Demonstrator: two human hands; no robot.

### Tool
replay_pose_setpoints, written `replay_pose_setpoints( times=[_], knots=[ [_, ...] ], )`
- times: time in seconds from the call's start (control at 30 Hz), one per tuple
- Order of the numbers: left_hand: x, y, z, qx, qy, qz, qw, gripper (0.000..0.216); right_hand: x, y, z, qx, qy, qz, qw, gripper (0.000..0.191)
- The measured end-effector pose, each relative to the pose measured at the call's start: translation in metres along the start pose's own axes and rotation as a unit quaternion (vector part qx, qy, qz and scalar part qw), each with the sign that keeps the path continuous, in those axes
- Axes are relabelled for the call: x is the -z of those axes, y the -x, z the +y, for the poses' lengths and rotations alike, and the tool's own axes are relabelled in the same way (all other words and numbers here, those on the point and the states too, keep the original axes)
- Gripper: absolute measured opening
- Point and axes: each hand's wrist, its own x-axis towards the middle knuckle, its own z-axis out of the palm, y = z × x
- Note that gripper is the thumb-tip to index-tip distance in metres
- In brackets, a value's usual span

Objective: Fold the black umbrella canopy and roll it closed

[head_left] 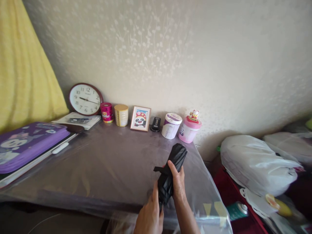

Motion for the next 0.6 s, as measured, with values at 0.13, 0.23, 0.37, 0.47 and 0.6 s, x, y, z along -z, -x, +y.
replay_pose_setpoints(
  times=[0.13,0.23,0.37,0.47,0.6],
  knots=[
    [0.002,0.002,0.002,0.022,-0.063,-0.005,0.998,0.076,-0.002,-0.002,0.004,-0.012,-0.006,0.016,1.000,0.047],
    [0.004,0.002,0.001,0.023,-0.068,-0.002,0.997,0.075,-0.001,-0.003,0.005,-0.015,0.004,0.031,0.999,0.048],
    [0.012,0.004,0.000,-0.041,-0.046,0.012,0.998,0.072,0.002,-0.005,0.003,-0.015,0.020,0.057,0.998,0.053],
    [0.016,0.007,0.002,-0.085,-0.043,0.063,0.993,0.079,0.004,-0.007,0.002,-0.012,0.015,0.061,0.998,0.055],
    [0.015,0.005,0.008,-0.118,-0.033,0.118,0.985,0.087,0.005,-0.009,0.005,-0.004,0.019,0.056,0.998,0.054]
  ],
)
